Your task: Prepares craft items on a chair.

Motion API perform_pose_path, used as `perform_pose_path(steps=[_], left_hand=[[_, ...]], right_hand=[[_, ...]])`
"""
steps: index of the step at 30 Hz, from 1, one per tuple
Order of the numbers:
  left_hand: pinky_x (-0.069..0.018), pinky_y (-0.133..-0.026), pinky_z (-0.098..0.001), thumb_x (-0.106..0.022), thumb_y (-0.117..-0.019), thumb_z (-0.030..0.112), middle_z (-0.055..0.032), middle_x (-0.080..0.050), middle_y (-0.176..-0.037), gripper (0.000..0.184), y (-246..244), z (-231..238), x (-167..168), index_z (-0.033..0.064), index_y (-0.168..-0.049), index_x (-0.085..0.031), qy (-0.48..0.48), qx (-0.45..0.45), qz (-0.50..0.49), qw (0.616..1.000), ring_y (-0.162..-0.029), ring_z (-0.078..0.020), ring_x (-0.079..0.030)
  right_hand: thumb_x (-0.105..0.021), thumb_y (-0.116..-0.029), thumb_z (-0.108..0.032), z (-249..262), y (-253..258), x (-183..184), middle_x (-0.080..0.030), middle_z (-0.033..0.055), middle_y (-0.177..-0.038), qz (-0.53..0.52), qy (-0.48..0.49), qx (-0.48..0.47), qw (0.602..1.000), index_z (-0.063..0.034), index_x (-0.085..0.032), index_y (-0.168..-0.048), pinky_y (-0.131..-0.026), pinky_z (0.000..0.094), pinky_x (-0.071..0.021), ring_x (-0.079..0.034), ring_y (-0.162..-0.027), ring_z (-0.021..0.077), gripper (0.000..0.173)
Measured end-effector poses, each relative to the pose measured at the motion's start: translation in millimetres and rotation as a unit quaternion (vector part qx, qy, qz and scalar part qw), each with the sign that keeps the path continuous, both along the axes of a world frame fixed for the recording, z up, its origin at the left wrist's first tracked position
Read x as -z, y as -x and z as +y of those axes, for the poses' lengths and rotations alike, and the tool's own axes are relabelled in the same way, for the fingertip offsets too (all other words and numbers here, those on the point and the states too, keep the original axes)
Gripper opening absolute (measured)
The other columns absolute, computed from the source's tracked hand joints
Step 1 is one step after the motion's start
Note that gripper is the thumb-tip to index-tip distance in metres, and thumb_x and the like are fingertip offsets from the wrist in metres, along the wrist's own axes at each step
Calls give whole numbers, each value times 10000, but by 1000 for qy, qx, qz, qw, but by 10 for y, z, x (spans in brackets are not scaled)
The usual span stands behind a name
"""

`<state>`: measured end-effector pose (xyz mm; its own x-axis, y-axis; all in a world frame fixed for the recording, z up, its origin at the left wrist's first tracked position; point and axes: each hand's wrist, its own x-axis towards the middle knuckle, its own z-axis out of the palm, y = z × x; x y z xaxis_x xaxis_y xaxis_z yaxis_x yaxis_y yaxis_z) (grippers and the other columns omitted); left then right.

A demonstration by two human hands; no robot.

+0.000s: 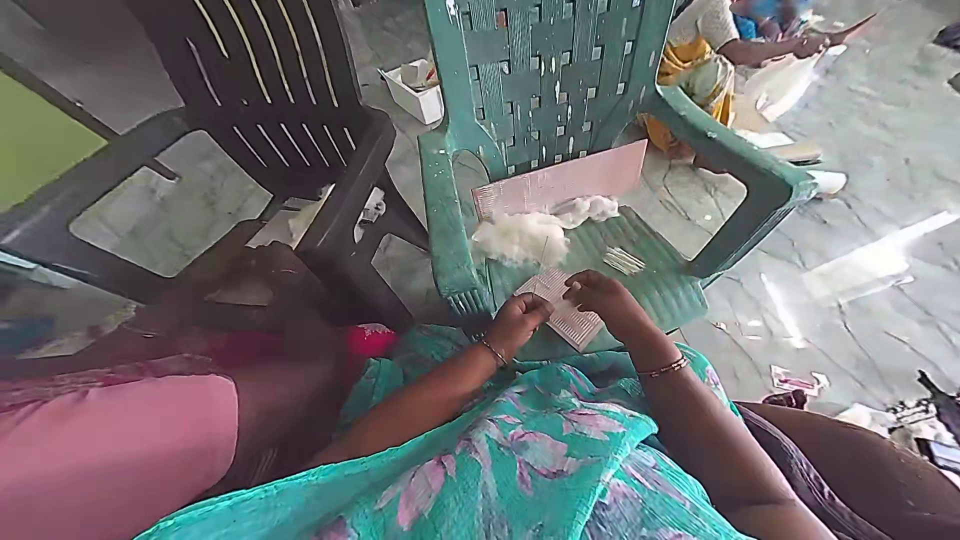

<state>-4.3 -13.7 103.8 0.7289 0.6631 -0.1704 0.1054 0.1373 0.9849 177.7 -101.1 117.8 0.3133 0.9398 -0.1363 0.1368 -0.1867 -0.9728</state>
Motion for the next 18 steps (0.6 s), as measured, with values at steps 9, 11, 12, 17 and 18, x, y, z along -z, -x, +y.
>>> perform_pose_path(steps=[9,11,12,17,18], left_hand=[[-438,-621,-195,-614,-1028,104,4,-564,-774,108,-115,45,121,4,-997,-638,3,-23,73,997,-641,-43,-499],[-451,-636,-208,-620,-1031,125,-10,-569,-788,129,-149,69,130,-1,-1024,-644,-12,-19,119,993,-651,-51,-508],[-460,-645,-219,-622,-1035,141,-20,-573,-799,149,-166,84,137,-5,-1039,-649,-27,-15,144,989,-658,-59,-512],[-520,-795,-357,-608,-1048,204,-128,-651,-993,260,-177,166,217,-16,-1182,-643,-131,30,254,958,-810,-174,-599],[-533,-830,-380,-604,-1051,216,-153,-662,-1048,294,-167,164,226,-19,-1226,-626,-141,33,264,954,-859,-200,-627]], right_hand=[[-633,-935,38,6,-106,259,-694,64,-874,68,-4,0,998,-7,-573,-1269,-678,286,-547,-635,-702,102,342],[-650,-954,11,27,-148,251,-703,70,-886,21,0,13,1000,-22,-583,-1266,-670,297,-536,-627,-698,103,320],[-660,-968,-17,42,-167,258,-708,77,-903,-18,6,16,1000,-33,-589,-1268,-683,318,-534,-632,-717,117,309],[-662,-976,-40,83,-203,348,-754,129,-962,-217,6,5,976,-42,-618,-1313,-770,503,-568,-718,-820,273,339],[-657,-973,-32,90,-199,374,-757,133,-956,-237,10,2,971,-51,-618,-1321,-775,527,-567,-724,-827,294,352]])
